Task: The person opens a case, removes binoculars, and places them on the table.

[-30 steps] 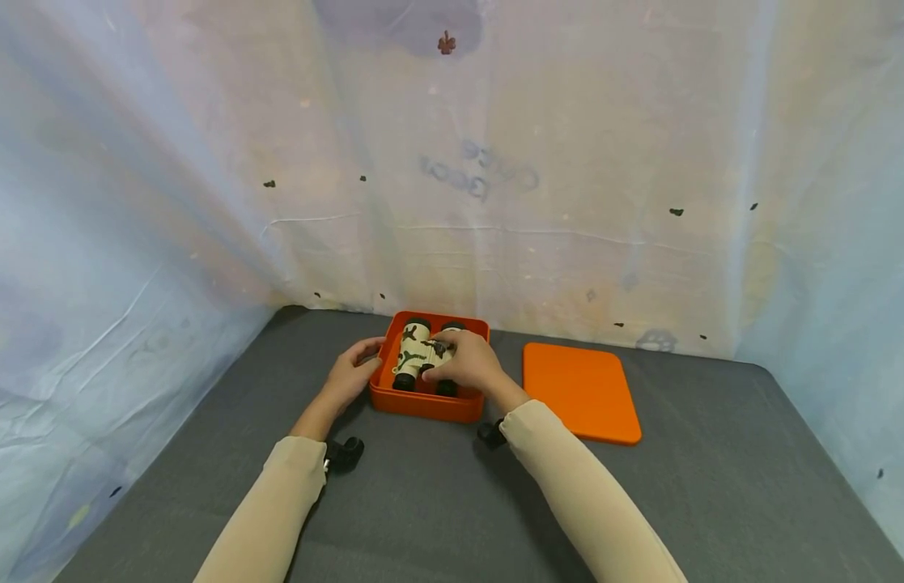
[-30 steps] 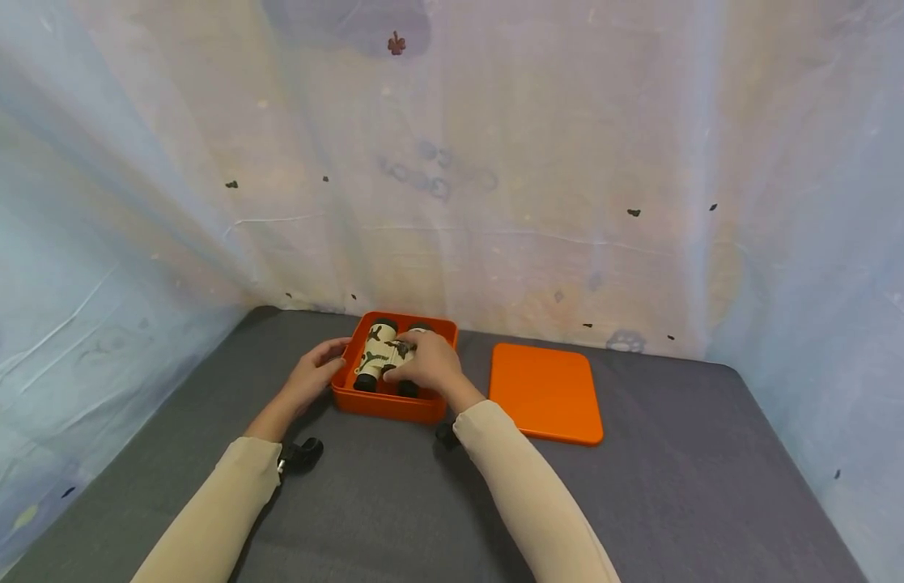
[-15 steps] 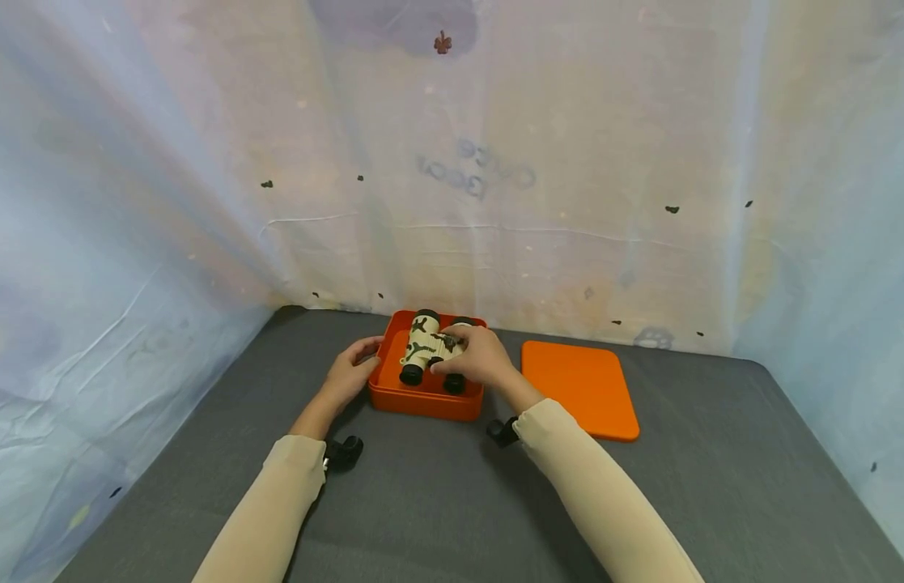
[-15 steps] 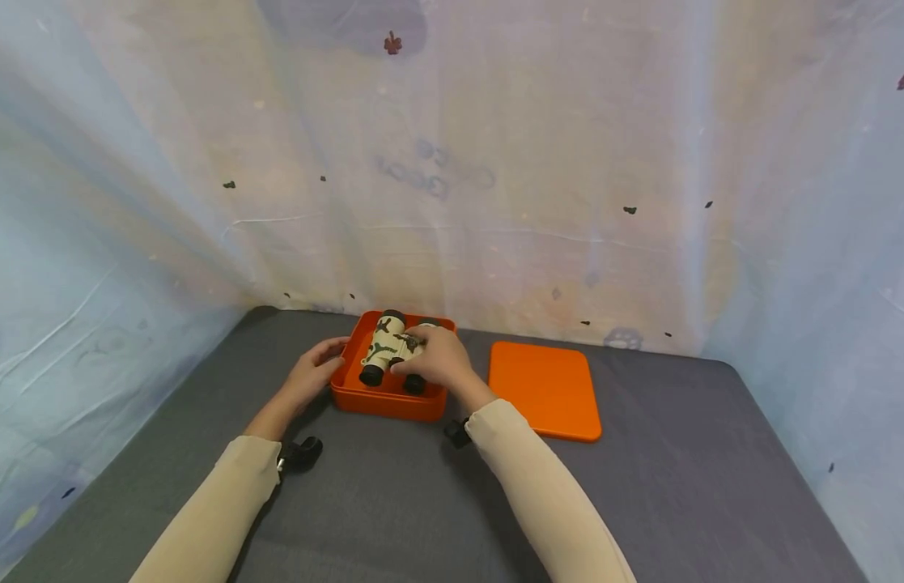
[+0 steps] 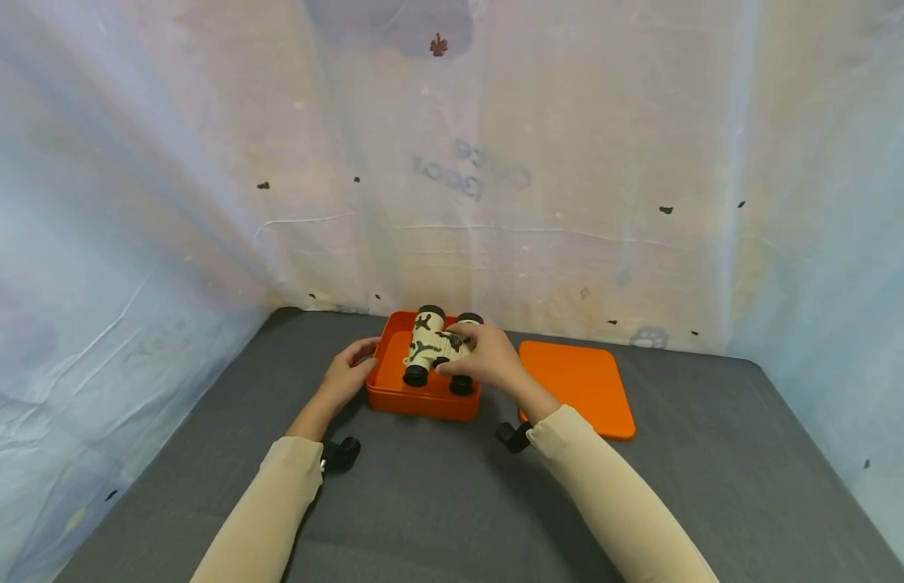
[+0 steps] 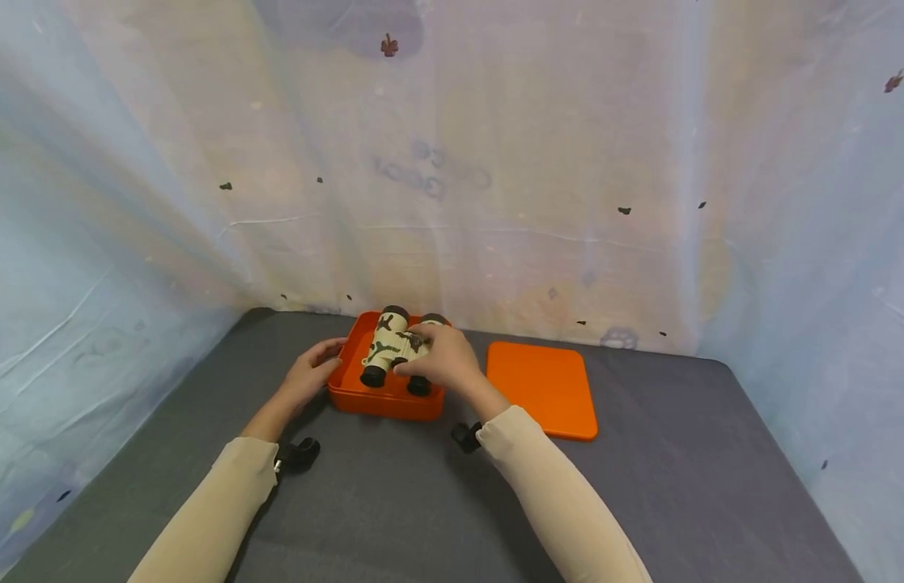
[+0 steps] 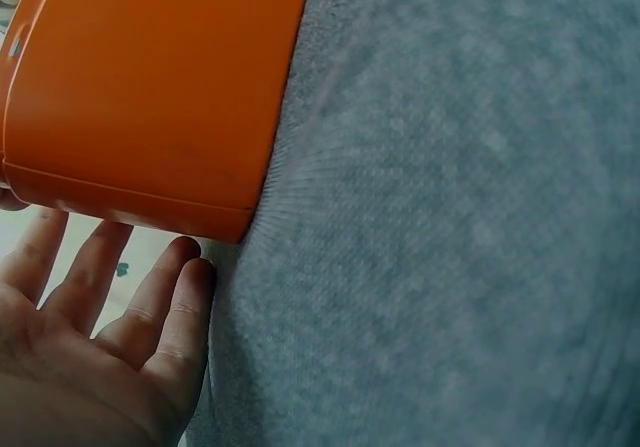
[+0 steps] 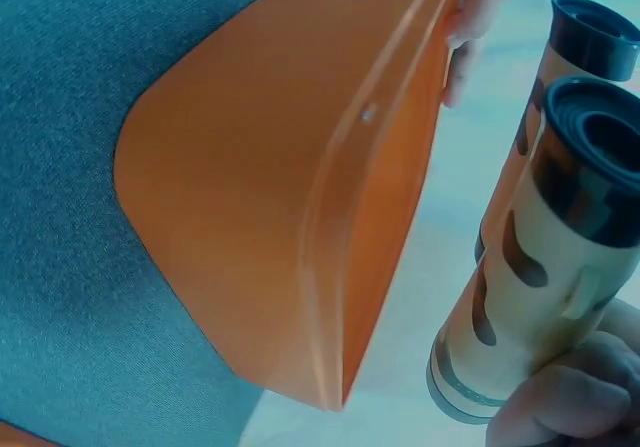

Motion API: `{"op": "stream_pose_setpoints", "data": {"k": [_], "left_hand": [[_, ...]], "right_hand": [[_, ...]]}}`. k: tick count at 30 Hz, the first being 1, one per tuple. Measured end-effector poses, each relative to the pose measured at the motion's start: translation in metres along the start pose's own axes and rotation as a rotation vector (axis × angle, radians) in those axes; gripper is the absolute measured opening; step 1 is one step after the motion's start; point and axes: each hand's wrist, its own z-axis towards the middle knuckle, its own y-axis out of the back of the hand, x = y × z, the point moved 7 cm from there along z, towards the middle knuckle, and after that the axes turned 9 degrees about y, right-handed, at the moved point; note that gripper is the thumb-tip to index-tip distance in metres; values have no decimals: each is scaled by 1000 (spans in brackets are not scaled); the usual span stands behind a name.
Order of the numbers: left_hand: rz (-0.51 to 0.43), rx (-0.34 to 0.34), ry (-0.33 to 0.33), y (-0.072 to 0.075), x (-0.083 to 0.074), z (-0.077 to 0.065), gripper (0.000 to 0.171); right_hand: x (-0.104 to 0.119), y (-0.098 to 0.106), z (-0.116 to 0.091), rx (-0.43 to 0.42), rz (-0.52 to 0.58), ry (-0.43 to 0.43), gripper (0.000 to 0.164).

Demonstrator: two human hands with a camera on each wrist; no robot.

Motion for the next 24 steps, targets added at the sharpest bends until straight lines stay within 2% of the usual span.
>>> {"op": "stream_pose_setpoints", "data": {"k": [14, 24], "left_hand": [[8, 4, -3, 0, 0, 0, 40], [8, 0, -8, 1, 0, -1, 39]], "right_hand": [[12, 17, -24, -14, 14, 10, 68], [10, 23, -44, -16, 27, 9, 67]]}}
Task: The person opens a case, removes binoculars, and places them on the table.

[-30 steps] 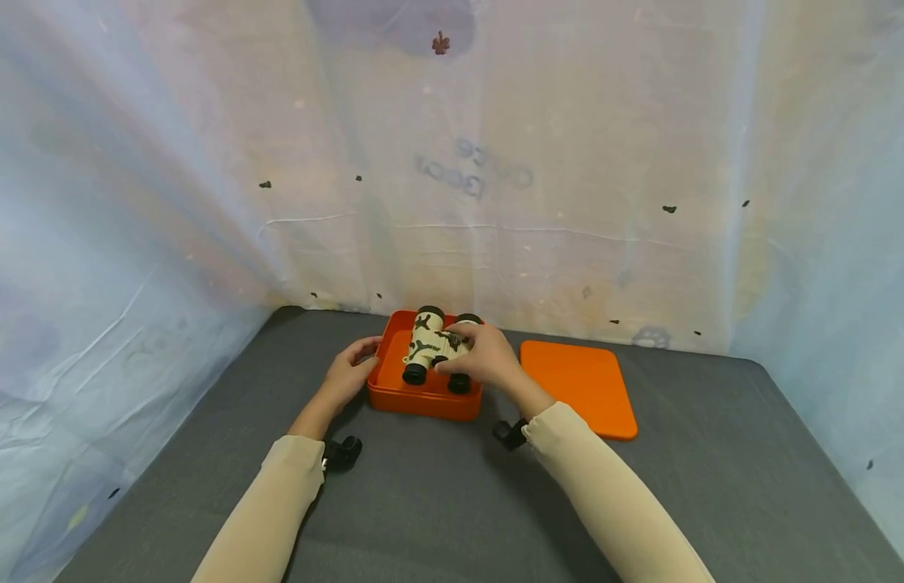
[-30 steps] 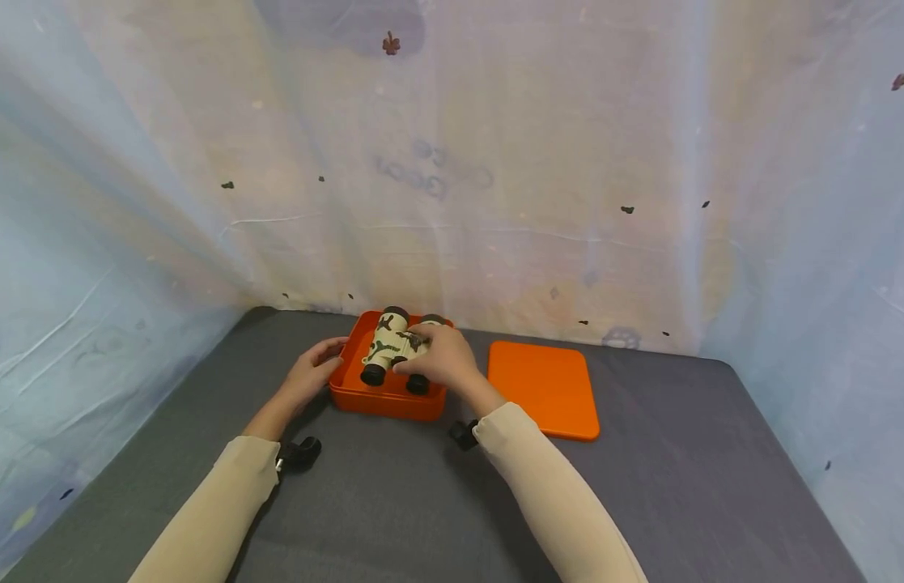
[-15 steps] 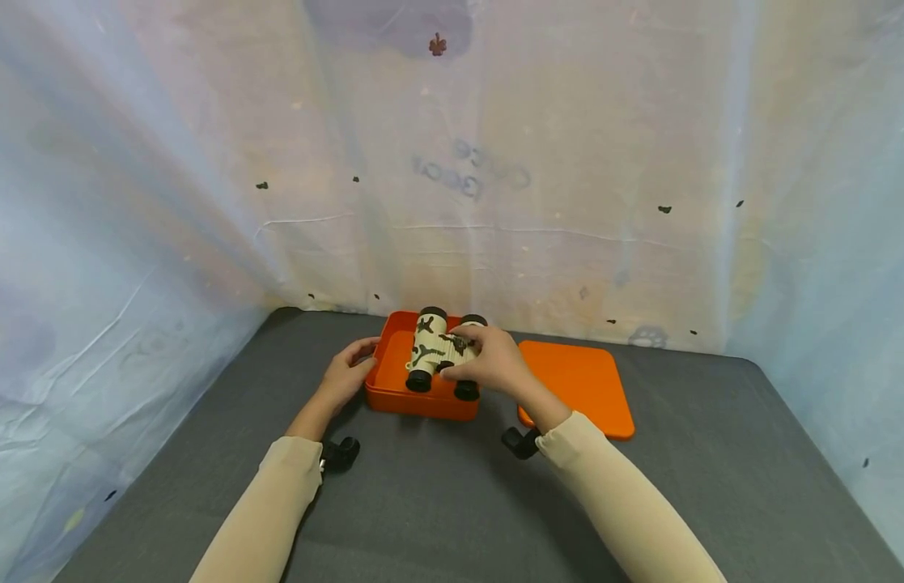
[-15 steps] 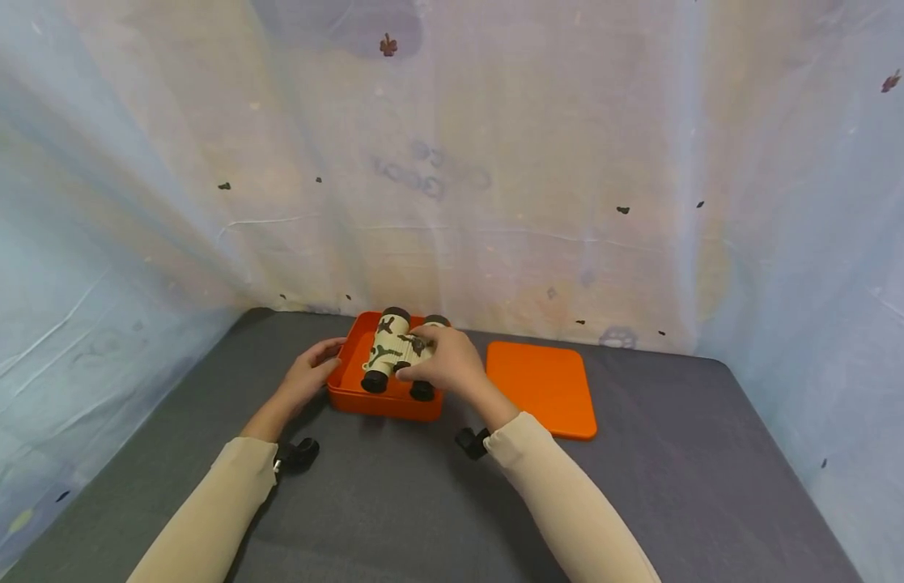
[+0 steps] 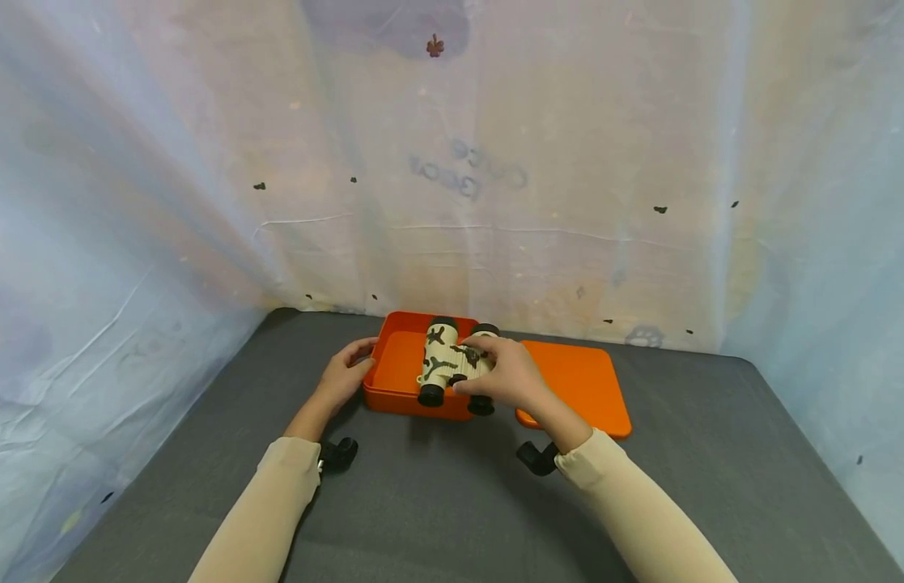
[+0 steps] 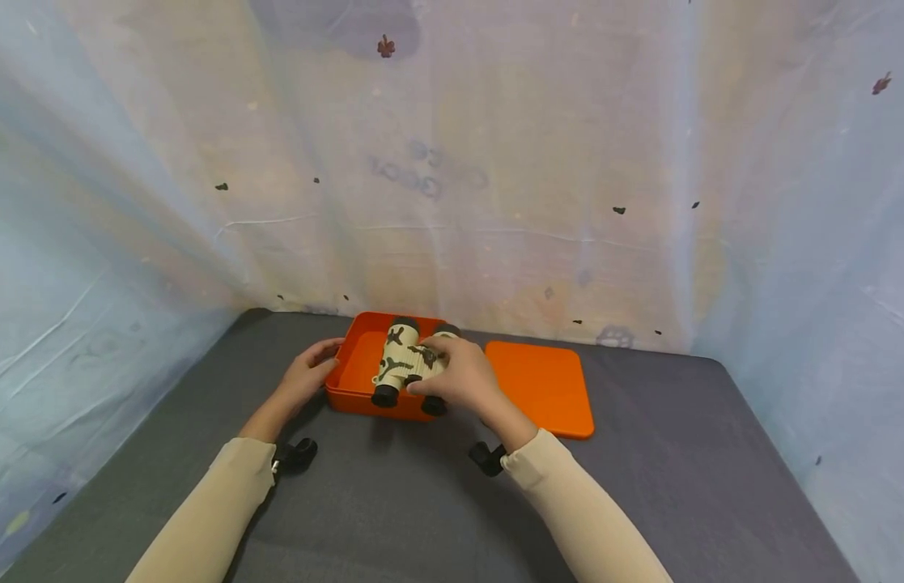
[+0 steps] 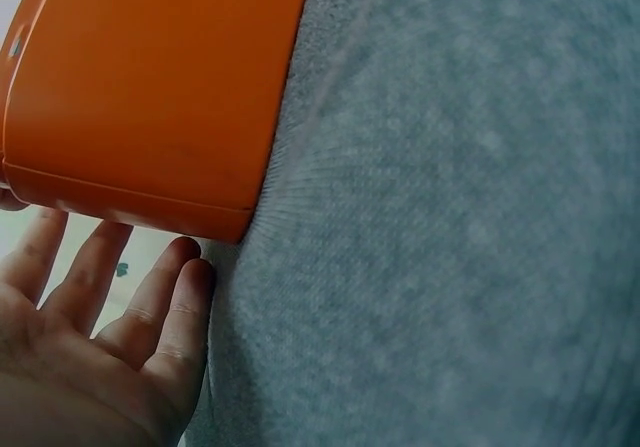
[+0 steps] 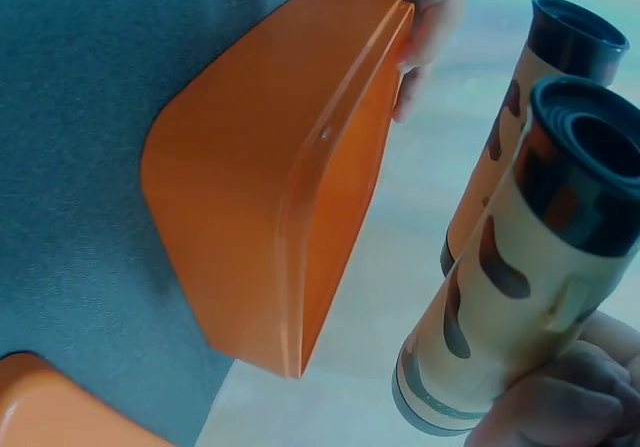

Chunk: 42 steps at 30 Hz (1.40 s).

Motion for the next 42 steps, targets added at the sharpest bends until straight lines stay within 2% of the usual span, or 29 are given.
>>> {"op": "stream_pose_setpoints", "data": {"k": [10, 18, 27, 42], "left_hand": [[3, 1, 11, 0, 0, 1, 39], [7, 1, 8, 1, 0, 2, 39], [18, 2, 11, 1, 2, 1, 38], [14, -7, 32, 1, 1, 0, 38]], "right_hand": [[-9, 6, -18, -8, 12, -31, 65], [-10, 10, -35, 1, -12, -4, 65], [-11, 12, -57, 5, -21, -14, 68], [-14, 7, -82, 33, -78, -36, 68]]}}
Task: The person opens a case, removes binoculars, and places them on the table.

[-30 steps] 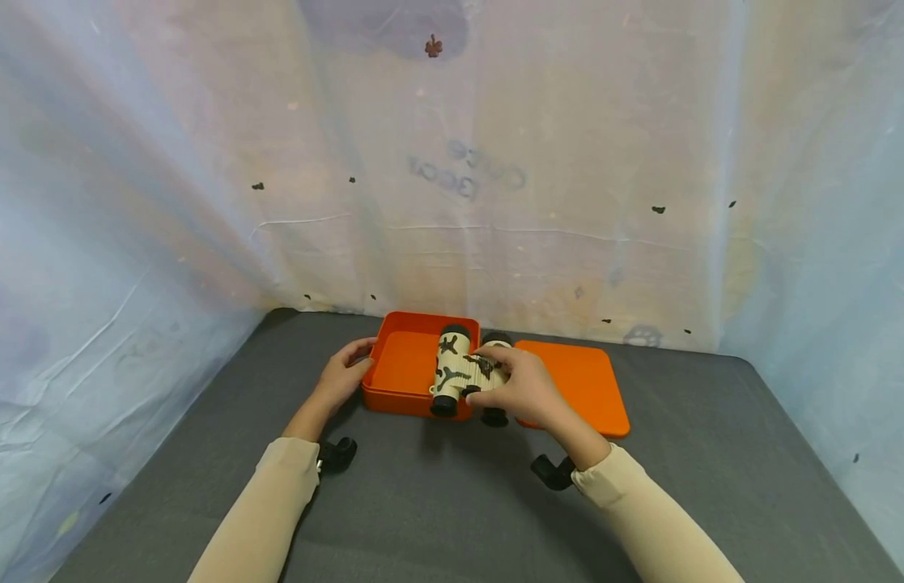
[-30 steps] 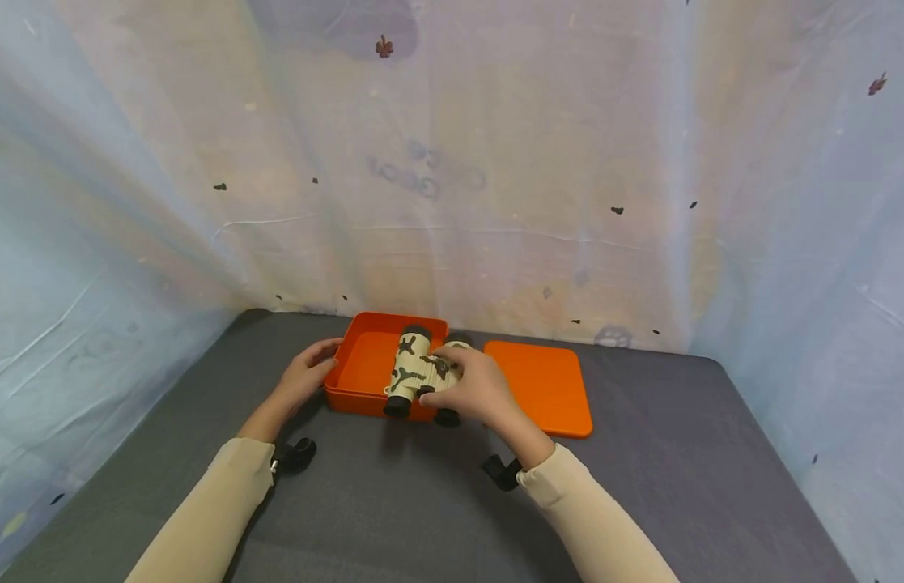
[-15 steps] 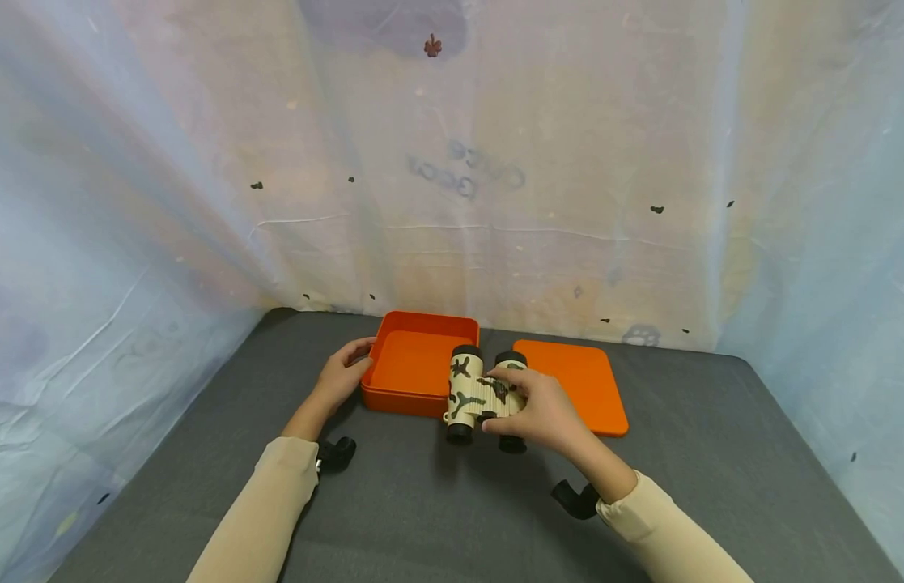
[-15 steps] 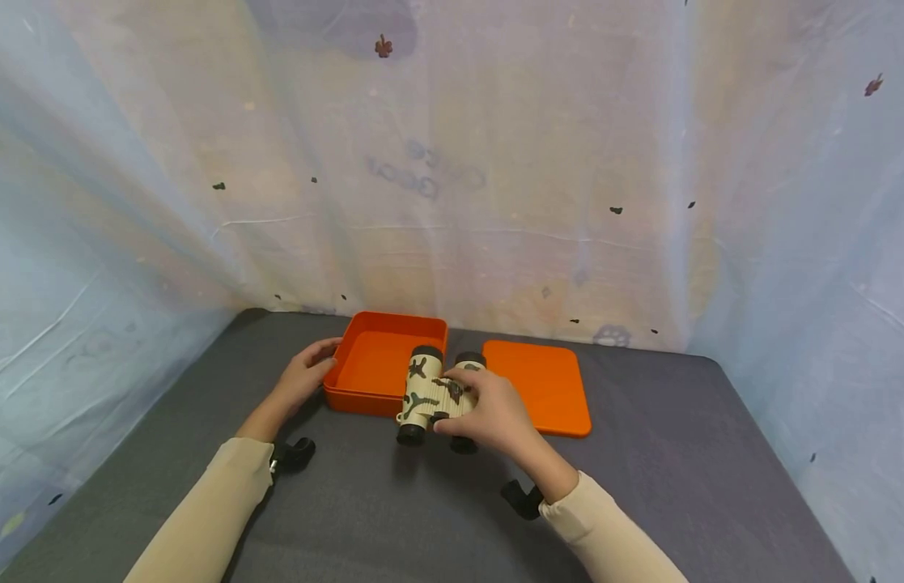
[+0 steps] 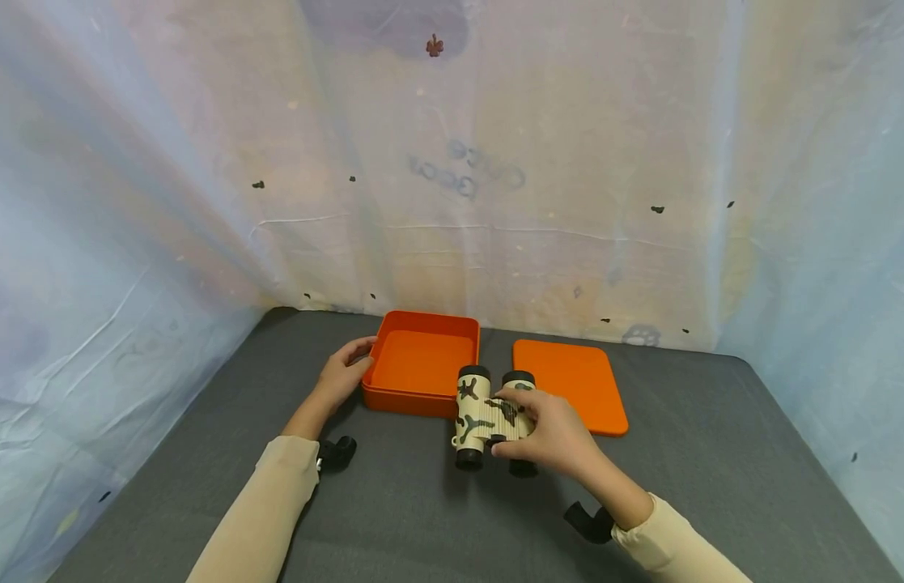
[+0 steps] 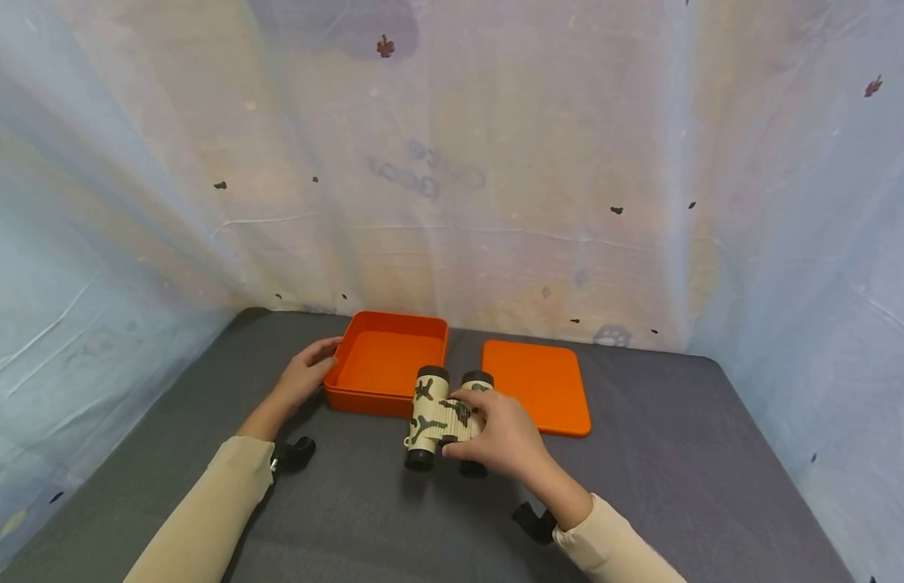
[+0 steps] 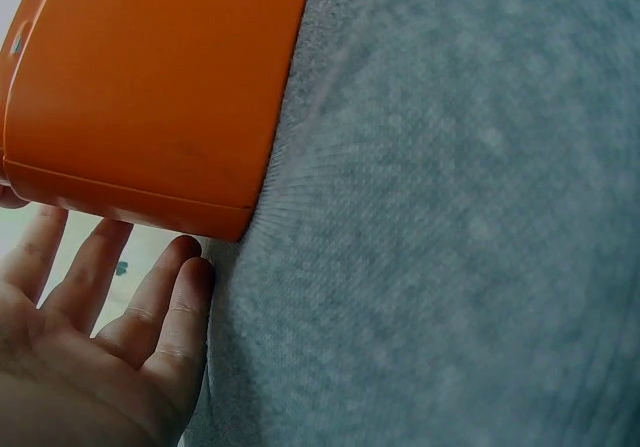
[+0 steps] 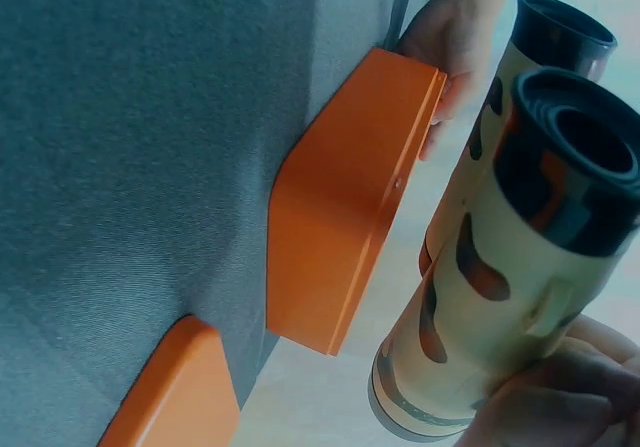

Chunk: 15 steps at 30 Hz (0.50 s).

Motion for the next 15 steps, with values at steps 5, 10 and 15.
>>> {"op": "stream_pose_setpoints", "data": {"k": [5, 10, 15], "left_hand": [[-8, 4, 3, 0, -2, -1, 38], [-5, 7, 7, 0, -3, -1, 39], [-2, 4, 14, -1, -2, -1, 39]], "right_hand": [[-2, -1, -6, 14, -12, -11, 66], [-6, -6, -13, 44, -13, -28, 65], [-10, -11, -17, 69, -15, -35, 66]]}}
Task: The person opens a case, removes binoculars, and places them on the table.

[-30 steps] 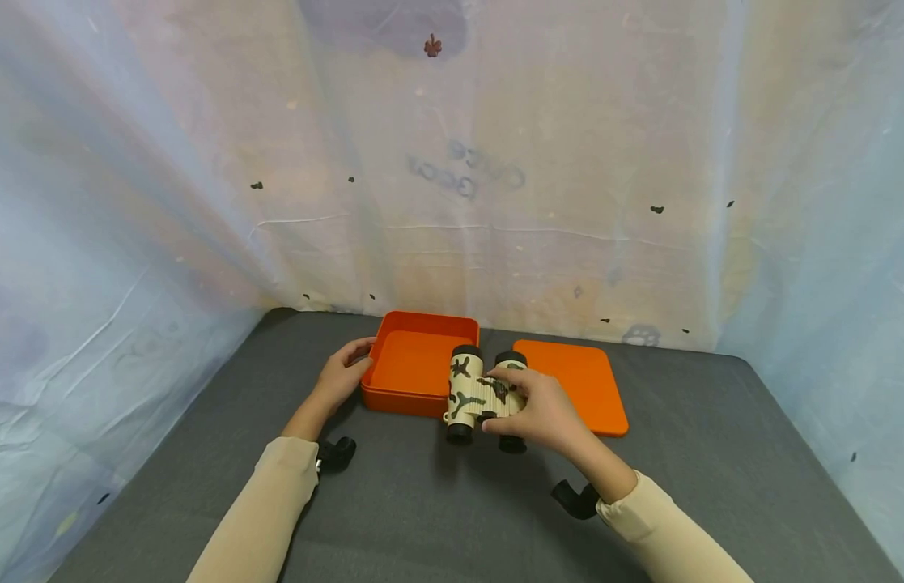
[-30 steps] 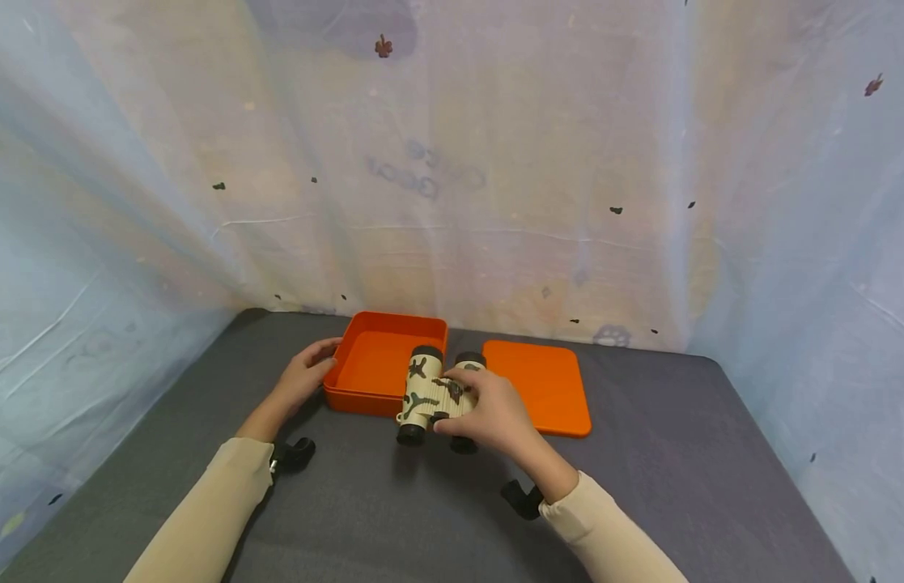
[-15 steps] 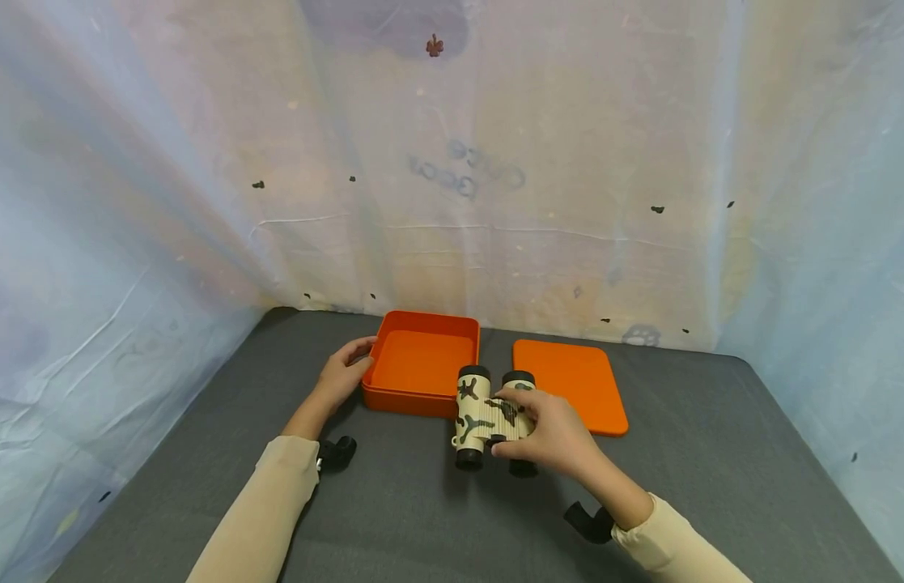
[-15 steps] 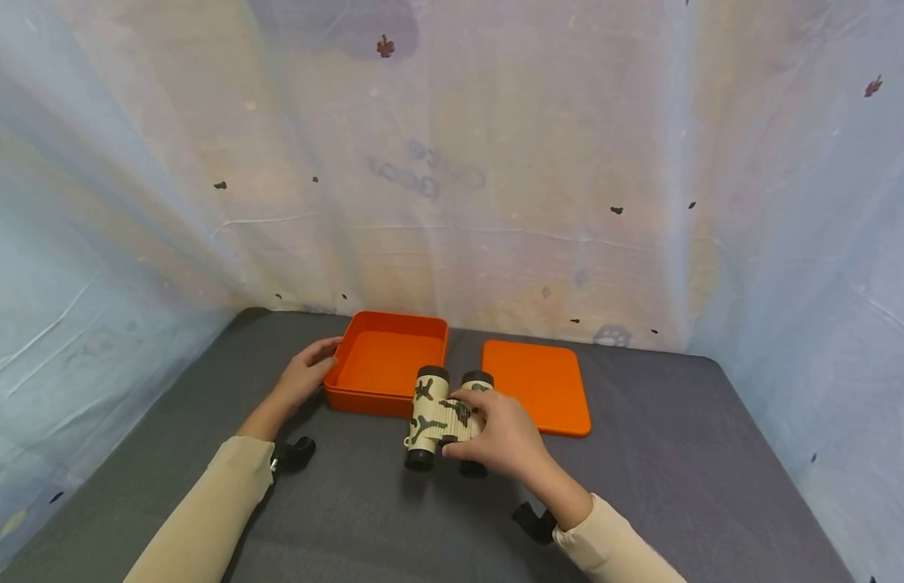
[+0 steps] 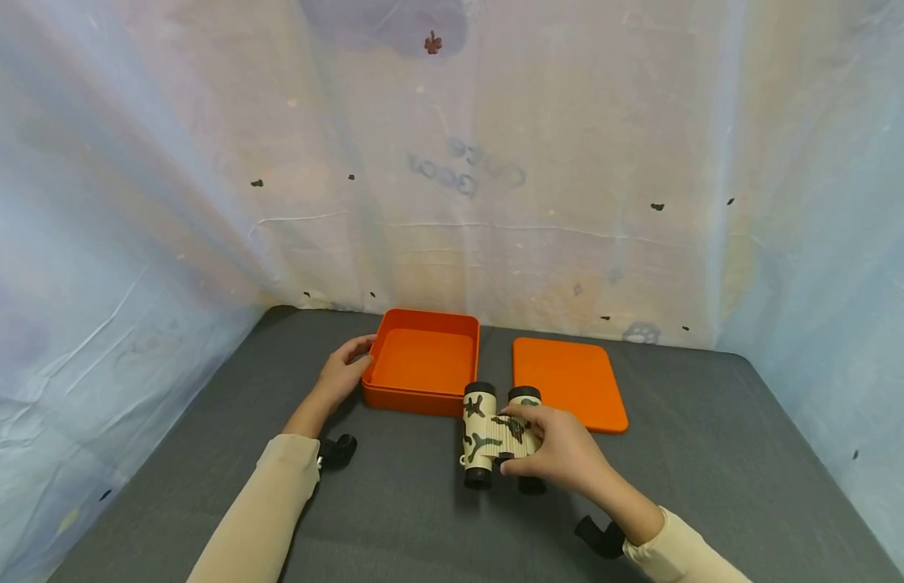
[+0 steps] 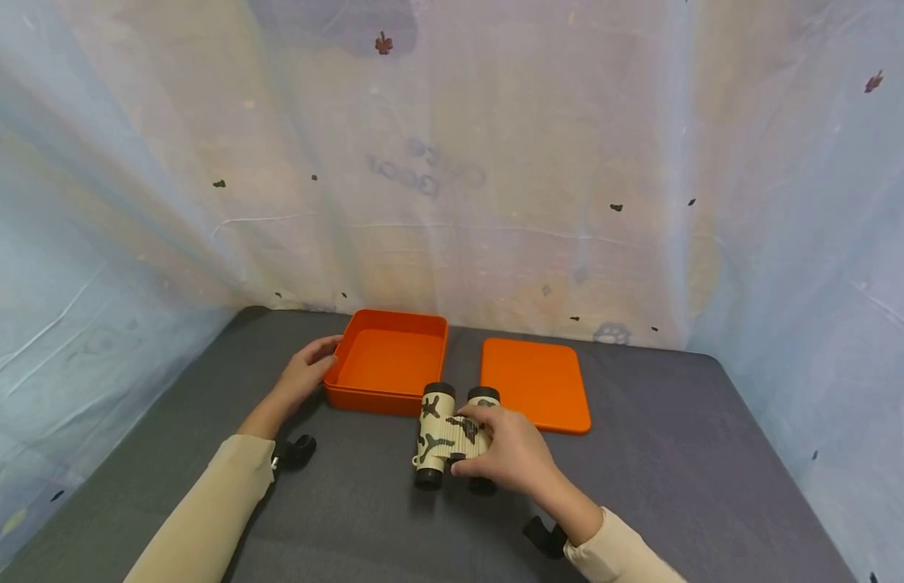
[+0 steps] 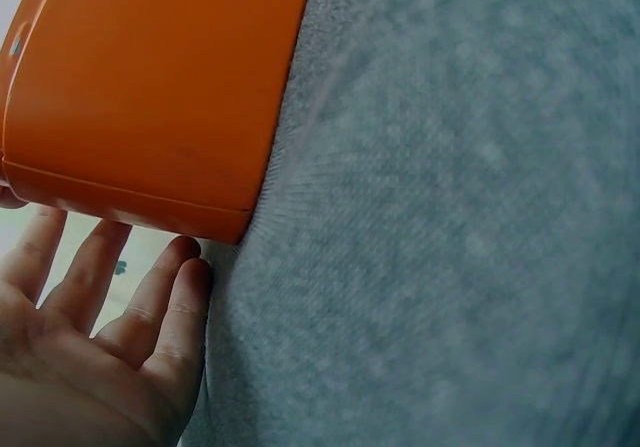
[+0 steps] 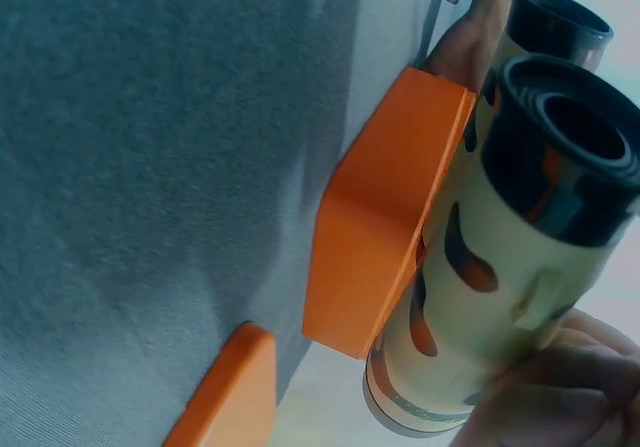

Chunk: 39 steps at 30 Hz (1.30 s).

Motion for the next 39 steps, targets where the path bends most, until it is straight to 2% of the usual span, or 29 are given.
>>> {"op": "stream_pose_setpoints", "data": {"k": [15, 26, 39], "left_hand": [[-4, -3, 17, 0, 1, 1, 40], [-1, -4, 1, 1, 2, 0, 44], [8, -5, 2, 1, 2, 0, 40]], "right_hand": [[-9, -17, -7, 74, 0, -12, 63], [-12, -24, -7, 81, -15, -18, 62], [-17, -35, -6, 102, -9, -25, 65]]}}
